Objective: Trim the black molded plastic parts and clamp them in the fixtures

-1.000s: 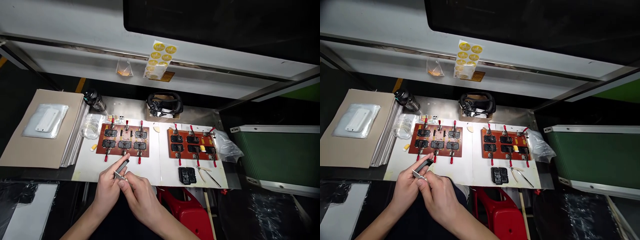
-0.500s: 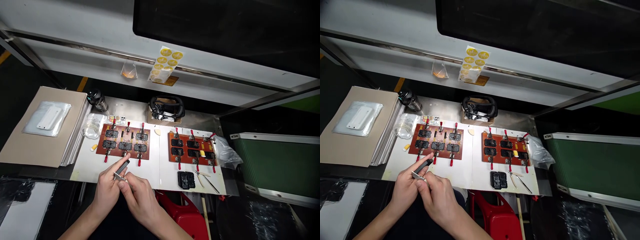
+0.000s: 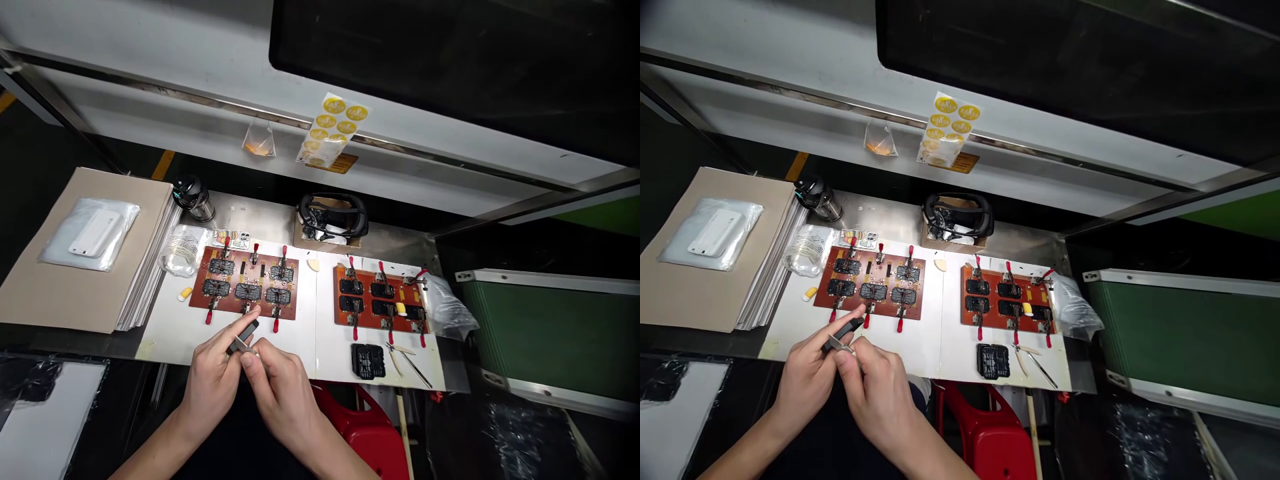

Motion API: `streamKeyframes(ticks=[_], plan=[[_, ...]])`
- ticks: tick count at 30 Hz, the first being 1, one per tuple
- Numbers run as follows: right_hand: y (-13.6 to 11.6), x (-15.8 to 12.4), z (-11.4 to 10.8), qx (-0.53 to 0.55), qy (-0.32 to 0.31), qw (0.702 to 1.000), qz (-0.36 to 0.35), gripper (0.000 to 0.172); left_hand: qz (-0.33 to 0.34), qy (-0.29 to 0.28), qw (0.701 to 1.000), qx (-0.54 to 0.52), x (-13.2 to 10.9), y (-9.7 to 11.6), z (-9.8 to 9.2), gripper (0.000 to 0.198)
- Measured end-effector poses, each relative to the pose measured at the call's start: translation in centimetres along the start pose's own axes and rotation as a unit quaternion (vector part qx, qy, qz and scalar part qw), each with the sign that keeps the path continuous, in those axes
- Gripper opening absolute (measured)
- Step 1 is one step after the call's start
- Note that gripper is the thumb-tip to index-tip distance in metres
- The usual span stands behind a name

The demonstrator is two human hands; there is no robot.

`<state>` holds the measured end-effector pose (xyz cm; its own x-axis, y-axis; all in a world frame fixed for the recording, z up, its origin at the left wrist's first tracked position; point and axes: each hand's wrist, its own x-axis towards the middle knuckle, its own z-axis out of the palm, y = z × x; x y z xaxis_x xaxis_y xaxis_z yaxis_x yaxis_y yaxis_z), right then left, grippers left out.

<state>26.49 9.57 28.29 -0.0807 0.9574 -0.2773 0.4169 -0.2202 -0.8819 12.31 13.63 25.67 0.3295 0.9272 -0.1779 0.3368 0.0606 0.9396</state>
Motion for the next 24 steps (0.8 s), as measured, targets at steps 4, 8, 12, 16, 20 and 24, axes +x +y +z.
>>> streamKeyframes(ticks=[4,8,12,16,20,24], plan=[[-0.2,0.1,-0.1,-0.002,-0.008,1.0,-0.001,0.031,0.002,0.01,1.0,0.002,-0.2,-0.1,0.0,0.051],[-0.3,0.2,-0.1,-0.012,-0.02,1.0,-0.004,0.031,-0.001,0.007,1.0,-0.012,-0.2,0.0,-0.1,0.051],[-0.7,0.2,0.0,-0.003,-0.007,1.0,0.006,0.033,0.003,0.02,1.0,0.017,-0.3,-0.1,-0.2,0.054],[-0.5,0.0,-0.1,0.005,0.0,1.0,0.017,0.034,0.012,0.023,0.999,0.029,-0.4,-0.1,-0.2,0.051],[1.8,0.6,-1.2,0.061,0.074,0.992,0.079,0.039,0.032,0.028,0.998,0.045,-0.7,0.1,-0.2,0.039],[4.7,1.5,-2.4,0.262,0.128,0.942,0.169,0.045,0.043,0.023,0.998,0.049,-0.7,0.2,0.0,0.037]])
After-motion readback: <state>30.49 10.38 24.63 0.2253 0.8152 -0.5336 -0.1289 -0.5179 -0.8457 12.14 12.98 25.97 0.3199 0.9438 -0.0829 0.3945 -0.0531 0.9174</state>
